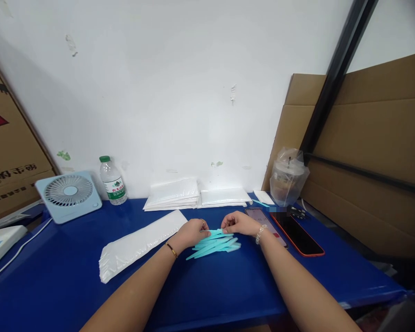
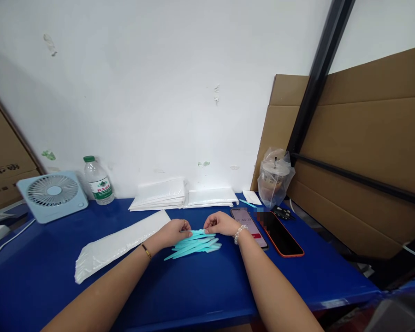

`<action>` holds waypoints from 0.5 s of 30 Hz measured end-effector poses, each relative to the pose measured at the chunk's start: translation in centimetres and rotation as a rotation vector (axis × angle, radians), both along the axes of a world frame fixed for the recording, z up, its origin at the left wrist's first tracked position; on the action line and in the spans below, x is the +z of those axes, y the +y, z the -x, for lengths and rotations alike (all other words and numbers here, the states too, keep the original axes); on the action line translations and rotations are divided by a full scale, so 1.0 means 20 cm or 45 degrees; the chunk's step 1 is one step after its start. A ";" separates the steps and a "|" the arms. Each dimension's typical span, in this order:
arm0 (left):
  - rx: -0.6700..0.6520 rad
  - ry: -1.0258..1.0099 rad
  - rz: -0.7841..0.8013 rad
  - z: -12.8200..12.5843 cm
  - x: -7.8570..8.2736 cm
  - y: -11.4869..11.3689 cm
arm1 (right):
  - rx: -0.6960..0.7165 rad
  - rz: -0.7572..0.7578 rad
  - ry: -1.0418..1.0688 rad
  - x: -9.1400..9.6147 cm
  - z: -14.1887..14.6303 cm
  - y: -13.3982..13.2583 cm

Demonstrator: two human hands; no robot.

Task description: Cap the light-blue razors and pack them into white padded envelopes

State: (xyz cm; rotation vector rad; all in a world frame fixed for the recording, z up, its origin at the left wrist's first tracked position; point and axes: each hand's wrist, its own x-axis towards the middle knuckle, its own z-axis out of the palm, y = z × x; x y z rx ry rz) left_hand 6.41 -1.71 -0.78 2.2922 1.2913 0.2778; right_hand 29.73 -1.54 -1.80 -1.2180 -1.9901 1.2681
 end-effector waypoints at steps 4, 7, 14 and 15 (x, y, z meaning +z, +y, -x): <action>0.042 -0.127 -0.132 0.02 -0.03 0.00 | -0.087 -0.110 0.061 0.00 0.01 -0.01; 0.030 -0.203 -0.179 0.02 -0.04 0.01 | -0.157 -0.109 0.089 0.00 0.02 0.00; 0.073 -0.234 -0.177 0.03 -0.05 0.05 | -0.348 -0.082 0.026 0.00 -0.06 0.02; 0.085 -0.236 -0.161 0.03 -0.05 0.05 | -0.351 -0.095 0.038 0.00 -0.06 0.02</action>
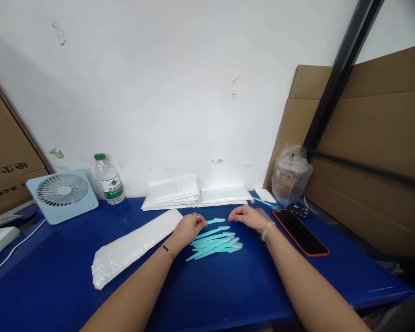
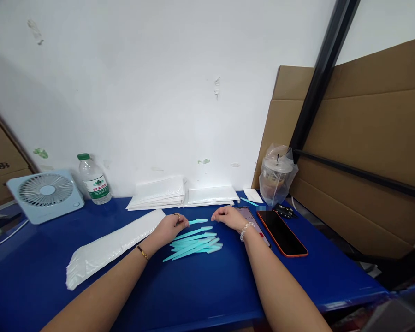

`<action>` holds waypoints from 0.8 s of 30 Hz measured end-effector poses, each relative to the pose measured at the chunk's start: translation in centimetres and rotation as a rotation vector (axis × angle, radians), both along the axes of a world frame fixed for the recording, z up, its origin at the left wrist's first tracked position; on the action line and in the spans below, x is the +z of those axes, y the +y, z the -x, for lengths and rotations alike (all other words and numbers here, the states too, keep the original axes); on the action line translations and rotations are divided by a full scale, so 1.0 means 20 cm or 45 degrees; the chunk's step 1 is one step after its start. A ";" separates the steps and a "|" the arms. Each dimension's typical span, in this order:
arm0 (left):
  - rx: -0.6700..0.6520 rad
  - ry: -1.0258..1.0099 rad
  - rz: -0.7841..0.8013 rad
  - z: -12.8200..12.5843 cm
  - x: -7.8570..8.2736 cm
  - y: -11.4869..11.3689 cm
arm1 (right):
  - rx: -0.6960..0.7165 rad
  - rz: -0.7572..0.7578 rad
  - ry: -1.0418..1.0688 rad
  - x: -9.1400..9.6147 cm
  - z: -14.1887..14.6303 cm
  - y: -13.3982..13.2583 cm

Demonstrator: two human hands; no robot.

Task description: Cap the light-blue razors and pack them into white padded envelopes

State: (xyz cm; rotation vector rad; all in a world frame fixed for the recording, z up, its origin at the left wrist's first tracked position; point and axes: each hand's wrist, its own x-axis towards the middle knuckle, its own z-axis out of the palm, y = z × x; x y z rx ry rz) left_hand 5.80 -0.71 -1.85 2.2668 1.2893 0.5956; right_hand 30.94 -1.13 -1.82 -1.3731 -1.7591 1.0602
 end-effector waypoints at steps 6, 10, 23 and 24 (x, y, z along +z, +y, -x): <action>0.004 -0.019 0.041 -0.01 0.01 0.00 | 0.106 -0.005 0.078 0.02 0.05 -0.02; 0.034 0.021 0.059 0.00 0.01 0.00 | -0.016 -0.015 0.016 0.00 0.02 0.00; -0.081 0.162 -0.138 -0.03 0.03 -0.05 | 0.185 -0.101 -0.419 0.02 0.05 -0.04; -0.082 0.183 -0.113 -0.03 0.03 -0.05 | 0.210 -0.089 -0.417 0.02 0.05 -0.04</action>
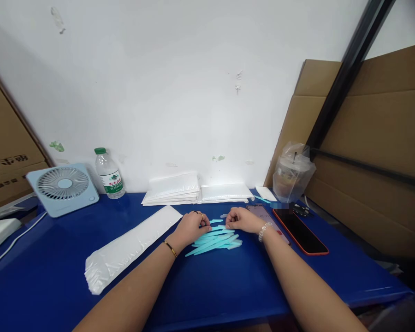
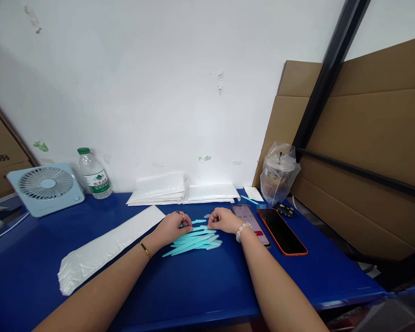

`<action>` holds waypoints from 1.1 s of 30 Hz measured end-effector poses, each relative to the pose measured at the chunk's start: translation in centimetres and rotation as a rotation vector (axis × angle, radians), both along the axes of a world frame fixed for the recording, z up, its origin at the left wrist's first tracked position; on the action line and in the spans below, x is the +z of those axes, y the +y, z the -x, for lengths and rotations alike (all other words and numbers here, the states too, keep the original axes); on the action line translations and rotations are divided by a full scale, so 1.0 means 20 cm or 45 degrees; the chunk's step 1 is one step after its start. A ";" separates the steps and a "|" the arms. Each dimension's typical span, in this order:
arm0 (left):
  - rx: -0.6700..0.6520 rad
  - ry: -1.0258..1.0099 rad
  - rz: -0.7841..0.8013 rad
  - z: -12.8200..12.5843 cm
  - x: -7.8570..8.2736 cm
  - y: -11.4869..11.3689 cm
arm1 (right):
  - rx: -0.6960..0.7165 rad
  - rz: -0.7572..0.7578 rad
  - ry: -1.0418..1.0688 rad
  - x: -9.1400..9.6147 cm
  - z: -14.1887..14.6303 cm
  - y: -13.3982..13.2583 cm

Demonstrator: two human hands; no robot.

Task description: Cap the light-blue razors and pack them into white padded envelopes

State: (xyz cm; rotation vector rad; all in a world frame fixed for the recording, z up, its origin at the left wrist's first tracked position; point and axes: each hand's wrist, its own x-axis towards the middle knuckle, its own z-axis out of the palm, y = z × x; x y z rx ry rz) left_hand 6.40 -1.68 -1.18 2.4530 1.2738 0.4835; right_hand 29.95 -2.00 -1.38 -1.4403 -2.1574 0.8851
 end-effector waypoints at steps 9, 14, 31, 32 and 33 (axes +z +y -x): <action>0.067 0.058 -0.007 0.01 0.01 0.02 | -0.016 -0.019 -0.013 0.00 -0.06 0.02; 0.121 0.063 0.034 0.03 0.00 0.04 | -0.182 -0.073 -0.103 0.02 -0.10 0.05; -0.016 -0.018 -0.089 0.01 -0.02 0.02 | 0.033 -0.363 -0.020 0.01 -0.06 0.04; -0.014 -0.032 -0.098 0.01 -0.01 0.01 | 0.032 -0.366 -0.003 0.02 -0.06 0.02; -0.010 -0.048 -0.102 0.01 0.01 0.01 | 0.040 -0.354 0.008 0.03 -0.06 0.01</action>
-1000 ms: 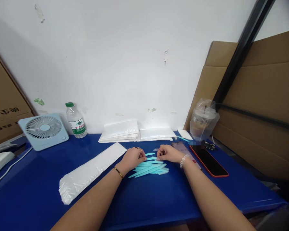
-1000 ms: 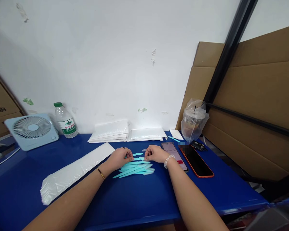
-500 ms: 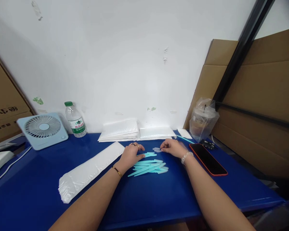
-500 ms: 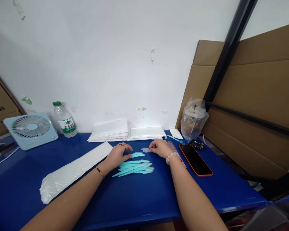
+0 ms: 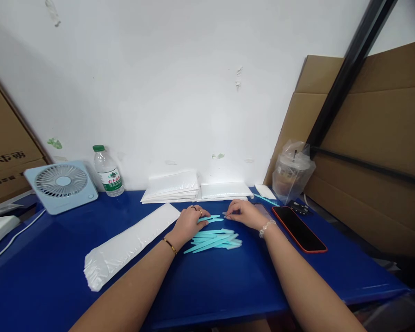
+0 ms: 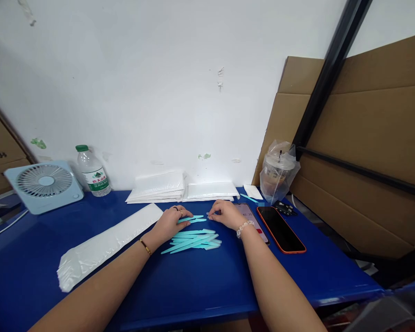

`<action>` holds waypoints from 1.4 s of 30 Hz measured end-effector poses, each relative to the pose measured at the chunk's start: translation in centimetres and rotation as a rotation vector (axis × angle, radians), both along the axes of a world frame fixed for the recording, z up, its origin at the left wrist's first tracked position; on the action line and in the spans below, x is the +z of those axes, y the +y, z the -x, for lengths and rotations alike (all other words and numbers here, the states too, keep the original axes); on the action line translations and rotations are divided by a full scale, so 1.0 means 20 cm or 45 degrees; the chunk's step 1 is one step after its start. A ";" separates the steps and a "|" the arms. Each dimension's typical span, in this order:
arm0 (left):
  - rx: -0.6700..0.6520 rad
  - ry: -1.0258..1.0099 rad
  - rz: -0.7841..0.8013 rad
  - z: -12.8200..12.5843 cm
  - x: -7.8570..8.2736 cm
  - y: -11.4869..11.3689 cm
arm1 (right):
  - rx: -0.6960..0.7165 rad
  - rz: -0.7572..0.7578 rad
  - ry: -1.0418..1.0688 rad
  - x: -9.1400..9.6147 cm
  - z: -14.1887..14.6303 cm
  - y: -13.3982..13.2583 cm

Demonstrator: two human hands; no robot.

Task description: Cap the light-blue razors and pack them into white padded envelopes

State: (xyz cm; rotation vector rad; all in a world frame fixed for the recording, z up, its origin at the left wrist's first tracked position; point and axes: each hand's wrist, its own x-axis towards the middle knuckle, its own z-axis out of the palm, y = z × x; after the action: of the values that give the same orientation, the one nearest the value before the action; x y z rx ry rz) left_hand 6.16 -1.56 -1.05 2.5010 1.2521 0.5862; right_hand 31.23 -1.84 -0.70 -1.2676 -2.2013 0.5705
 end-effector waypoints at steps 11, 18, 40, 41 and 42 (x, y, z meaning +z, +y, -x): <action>-0.059 0.134 0.163 -0.02 0.03 -0.04 | 0.032 0.355 -0.159 0.01 0.03 -0.05; 0.114 0.113 0.087 0.03 0.04 -0.02 | -0.187 0.230 -0.117 0.01 -0.04 0.00; -0.131 0.058 0.352 -0.01 0.05 -0.08 | 0.182 0.412 -0.012 0.05 0.06 -0.08; -0.123 0.050 0.343 -0.01 0.04 -0.08 | 0.188 0.419 -0.006 0.05 0.05 -0.07; -0.106 0.046 0.325 -0.01 0.04 -0.07 | 0.178 0.422 -0.008 0.05 0.04 -0.07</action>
State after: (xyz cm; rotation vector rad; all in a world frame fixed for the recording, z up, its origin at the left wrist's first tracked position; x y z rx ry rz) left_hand 6.39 -3.04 -0.20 2.3458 1.1490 0.3388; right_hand 30.46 -3.20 0.28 -1.2798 -2.2780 1.0222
